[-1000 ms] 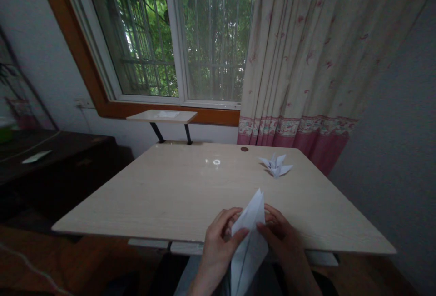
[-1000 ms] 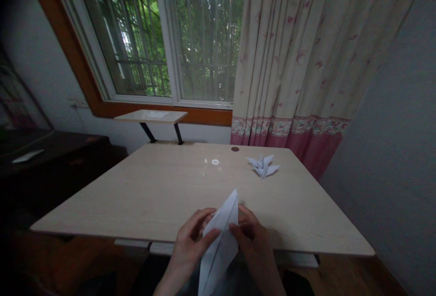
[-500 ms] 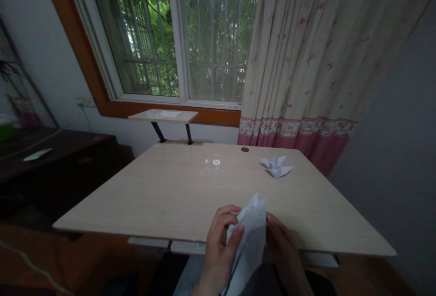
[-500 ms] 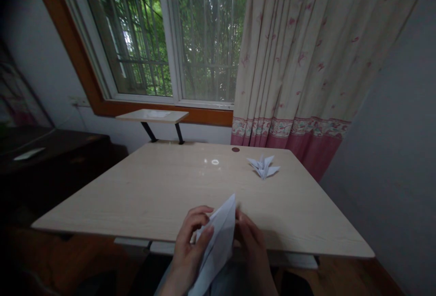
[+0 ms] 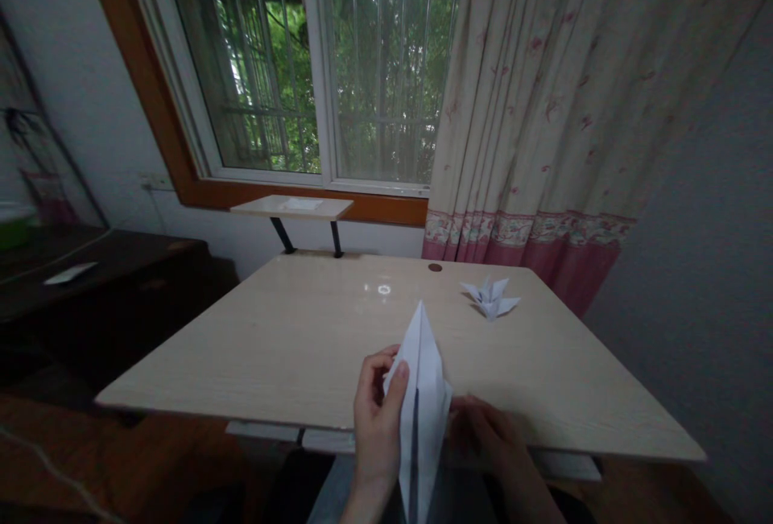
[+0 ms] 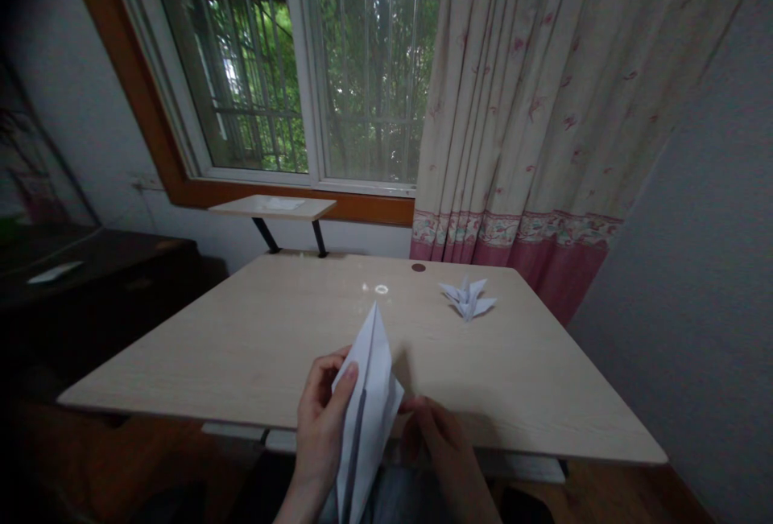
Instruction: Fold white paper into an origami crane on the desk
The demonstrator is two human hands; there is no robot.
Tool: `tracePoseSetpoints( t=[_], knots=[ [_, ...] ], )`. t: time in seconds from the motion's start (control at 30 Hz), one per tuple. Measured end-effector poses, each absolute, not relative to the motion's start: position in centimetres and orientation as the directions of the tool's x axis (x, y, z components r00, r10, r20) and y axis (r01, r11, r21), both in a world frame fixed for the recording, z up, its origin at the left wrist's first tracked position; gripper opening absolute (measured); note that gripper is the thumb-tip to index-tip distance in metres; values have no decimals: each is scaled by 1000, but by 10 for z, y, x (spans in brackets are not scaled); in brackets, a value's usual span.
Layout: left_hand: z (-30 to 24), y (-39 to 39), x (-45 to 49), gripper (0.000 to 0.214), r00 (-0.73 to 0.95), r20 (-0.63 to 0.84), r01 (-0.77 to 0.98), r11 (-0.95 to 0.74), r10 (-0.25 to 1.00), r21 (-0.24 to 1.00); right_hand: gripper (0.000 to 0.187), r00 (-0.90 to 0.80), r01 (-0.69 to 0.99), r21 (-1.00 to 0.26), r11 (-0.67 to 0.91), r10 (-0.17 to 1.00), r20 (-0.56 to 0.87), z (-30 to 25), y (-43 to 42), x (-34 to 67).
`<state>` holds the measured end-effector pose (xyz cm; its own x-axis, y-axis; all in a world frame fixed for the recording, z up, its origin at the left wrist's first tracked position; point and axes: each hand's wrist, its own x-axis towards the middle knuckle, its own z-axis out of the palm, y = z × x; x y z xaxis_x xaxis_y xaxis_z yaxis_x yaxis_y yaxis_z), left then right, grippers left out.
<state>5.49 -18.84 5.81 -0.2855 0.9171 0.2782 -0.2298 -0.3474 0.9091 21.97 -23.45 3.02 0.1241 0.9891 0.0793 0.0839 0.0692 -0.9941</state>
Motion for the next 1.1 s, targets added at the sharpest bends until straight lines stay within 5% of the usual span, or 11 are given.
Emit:
tracePoseSetpoints(
  t=[0.1,0.33,0.6,0.87,1.1],
  knots=[
    [54,-187,55,28,-254,324,-166,-371,911,914,49,310,261,-933,247,894,323,37,-230,218],
    [52,-192,56,29,-63,284,-111,-289,957,951,26,242,482,-768,422,778,580,49,-225,191],
    [46,-187,50,38,94,199,-120,-187,975,975,24,305,314,-870,380,828,471,47,-227,197],
    [47,-184,45,38,139,239,76,-251,961,965,36,264,187,-936,298,903,340,37,-213,209],
    [57,-186,40,34,74,427,-113,-417,901,902,28,90,132,-898,420,897,433,49,-214,217]
  ],
)
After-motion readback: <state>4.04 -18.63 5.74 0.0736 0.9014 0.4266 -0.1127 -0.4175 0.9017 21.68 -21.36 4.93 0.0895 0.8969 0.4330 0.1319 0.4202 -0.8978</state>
